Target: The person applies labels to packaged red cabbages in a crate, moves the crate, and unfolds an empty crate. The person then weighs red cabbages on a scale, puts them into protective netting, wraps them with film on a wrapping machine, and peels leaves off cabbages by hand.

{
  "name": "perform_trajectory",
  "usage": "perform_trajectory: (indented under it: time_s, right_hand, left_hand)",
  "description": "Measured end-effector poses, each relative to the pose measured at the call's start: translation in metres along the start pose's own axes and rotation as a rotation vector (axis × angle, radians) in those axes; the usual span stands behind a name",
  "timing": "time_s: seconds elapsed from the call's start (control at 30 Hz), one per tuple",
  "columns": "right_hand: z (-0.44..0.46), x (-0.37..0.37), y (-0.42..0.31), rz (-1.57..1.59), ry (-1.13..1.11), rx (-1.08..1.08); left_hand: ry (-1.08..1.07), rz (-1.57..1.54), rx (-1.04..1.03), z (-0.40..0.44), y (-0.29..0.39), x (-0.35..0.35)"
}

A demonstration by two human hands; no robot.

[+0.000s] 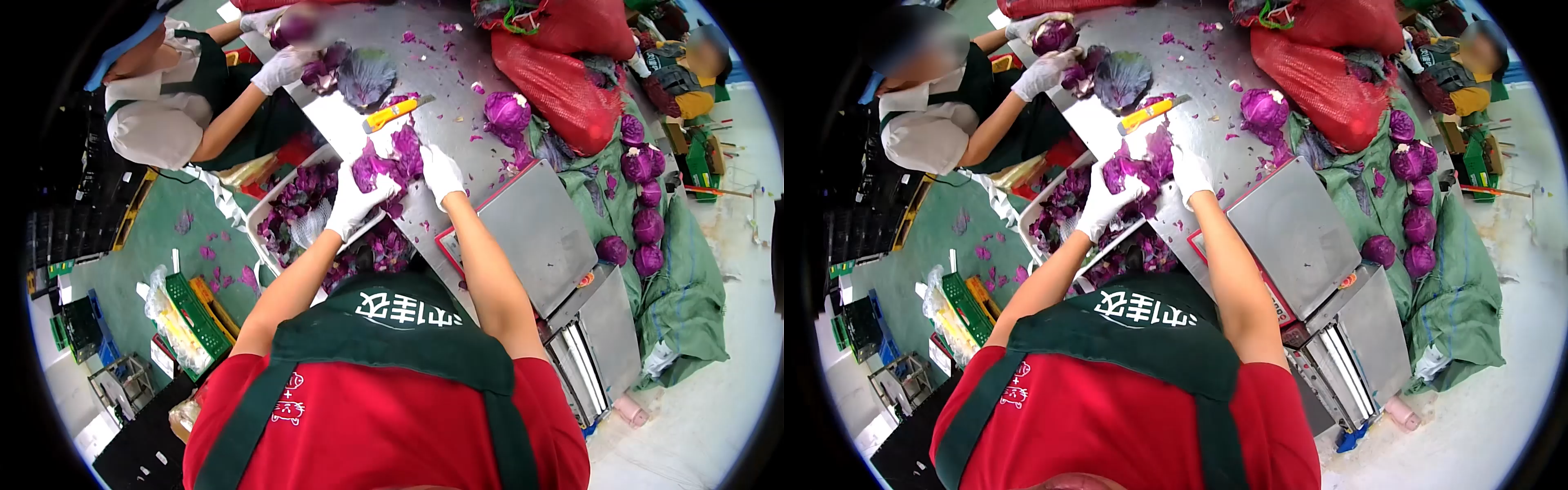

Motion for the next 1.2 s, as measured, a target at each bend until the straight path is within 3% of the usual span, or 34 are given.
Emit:
perform_trajectory:
  time_s: [0.07,0.13,0.17,0.27,0.3,0.37,0.43,0.7,1.0,1.1,1.17,1.2]
  right_hand:
    - [0.008,-0.008,0.009,0.055,-0.073,-0.061]
    - [-0.003,0.004,0.005,-0.125,0.168,-0.016]
    - [-0.012,0.006,-0.002,-0.120,0.170,-0.015]
    - [-0.045,0.008,-0.033,-0.038,-0.010,-0.035]
    - [-0.050,-0.005,-0.036,-0.049,0.017,0.128]
    - [-0.058,-0.026,-0.029,-0.043,-0.011,0.211]
    - [-0.061,-0.031,-0.026,-0.106,-0.067,0.139]
    - [-0.054,-0.030,-0.044,-0.309,-0.110,0.214]
    - [-0.050,-0.030,-0.043,-0.335,-0.130,0.263]
    - [-0.050,-0.031,-0.043,-0.342,-0.170,0.185]
    - [-0.029,-0.034,-0.015,-0.223,0.002,0.197]
    - [-0.021,-0.018,0.002,0.127,0.013,-0.038]
  left_hand:
    - [0.036,-0.077,0.063,0.002,-0.007,0.008]
    - [0.128,-0.023,0.108,0.007,-0.020,0.025]
    - [0.137,-0.070,0.131,0.007,-0.019,0.026]
    - [0.059,-0.063,0.017,0.008,-0.015,0.016]
    - [0.037,-0.013,-0.029,0.009,-0.020,0.014]
    - [-0.129,0.247,-0.053,0.008,-0.014,0.009]
    - [-0.207,0.170,-0.036,0.010,0.006,0.007]
    - [-0.159,0.211,-0.058,0.013,-0.006,0.005]
    - [-0.181,0.300,0.002,0.015,0.000,0.006]
    - [-0.120,0.270,-0.055,0.014,0.002,0.007]
    - [-0.106,0.288,-0.031,0.007,0.000,0.006]
    - [-0.086,0.294,-0.077,0.003,0.004,0.006]
Point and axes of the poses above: each hand's wrist, its own z-axis towards the middle knuckle, its own x-axis out of the back of the hand, y = z × x, the point moved 9 cm from there along z, towards the middle knuckle, and after that the axes turned 7 degrees about -y, right-handed, at the moved point
